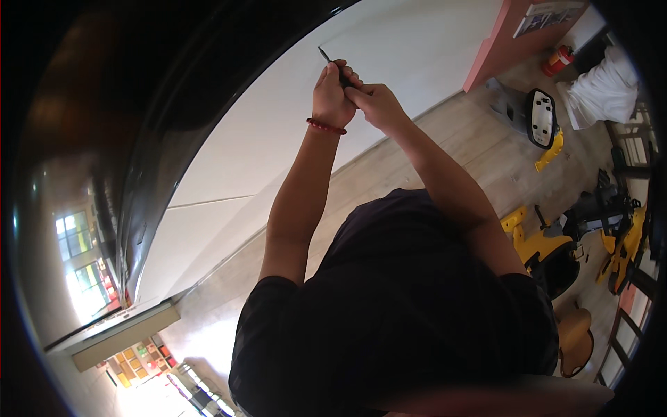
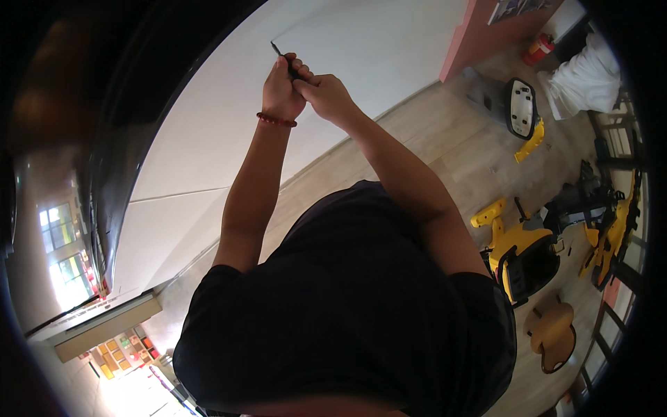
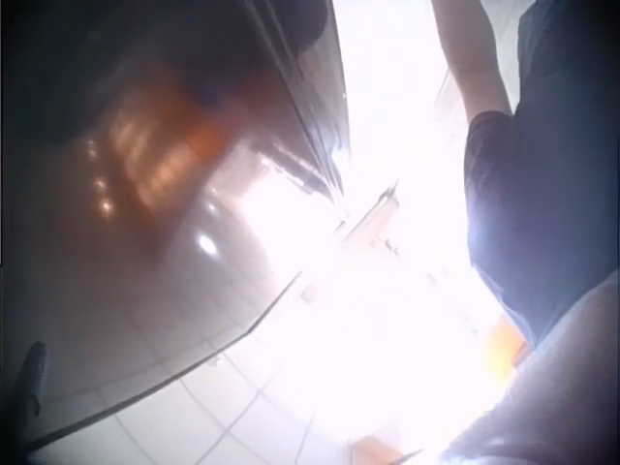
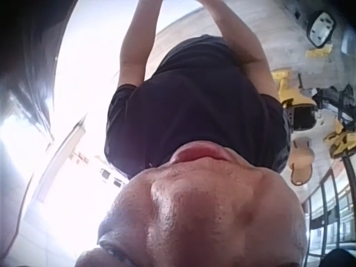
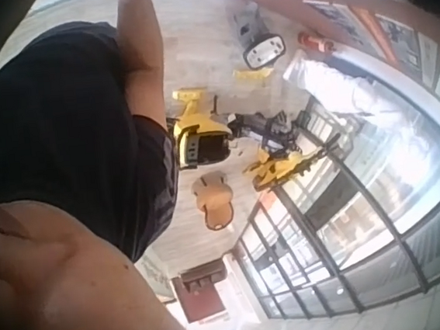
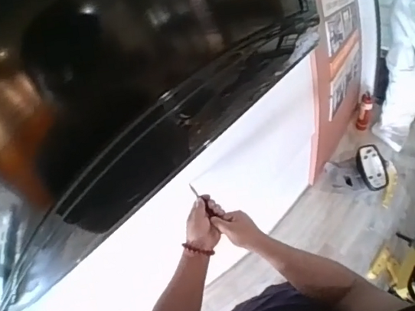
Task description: The person is disassembling or repairing a component of a yellow motorcycle using a small screwdriver-like tool.
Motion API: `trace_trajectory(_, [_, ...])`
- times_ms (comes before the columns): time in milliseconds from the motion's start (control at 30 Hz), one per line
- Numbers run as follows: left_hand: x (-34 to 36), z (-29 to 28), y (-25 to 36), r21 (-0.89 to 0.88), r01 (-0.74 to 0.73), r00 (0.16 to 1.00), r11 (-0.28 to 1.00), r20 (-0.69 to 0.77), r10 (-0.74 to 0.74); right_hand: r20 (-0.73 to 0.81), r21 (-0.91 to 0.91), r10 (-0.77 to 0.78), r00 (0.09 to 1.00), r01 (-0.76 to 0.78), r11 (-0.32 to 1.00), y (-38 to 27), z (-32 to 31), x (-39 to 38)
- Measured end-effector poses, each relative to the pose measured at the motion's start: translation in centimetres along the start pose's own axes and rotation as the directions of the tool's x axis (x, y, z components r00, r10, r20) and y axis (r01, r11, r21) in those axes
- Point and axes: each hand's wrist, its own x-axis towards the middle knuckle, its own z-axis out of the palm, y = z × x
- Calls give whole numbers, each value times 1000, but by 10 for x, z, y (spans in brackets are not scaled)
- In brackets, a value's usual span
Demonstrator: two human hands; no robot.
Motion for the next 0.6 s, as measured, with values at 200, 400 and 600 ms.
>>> trace_trajectory(200, [7, 2, -2, -39, 0, 1000, 999, 31, 1, 25, 330, -29, 999, 19, 944, 6, 1, 2])
trace_trajectory(400, [4, 5, -4, 31, 1, 1000, 1000, -16, -1, -10, 300, -48, 999, 49, 953, 7, 2, -4])
trace_trajectory(600, [0, 9, -9, -20, 7, 1000, 1000, 4, -7, -57, 340, -106, 993, 119, 933, 4, 1, -7])
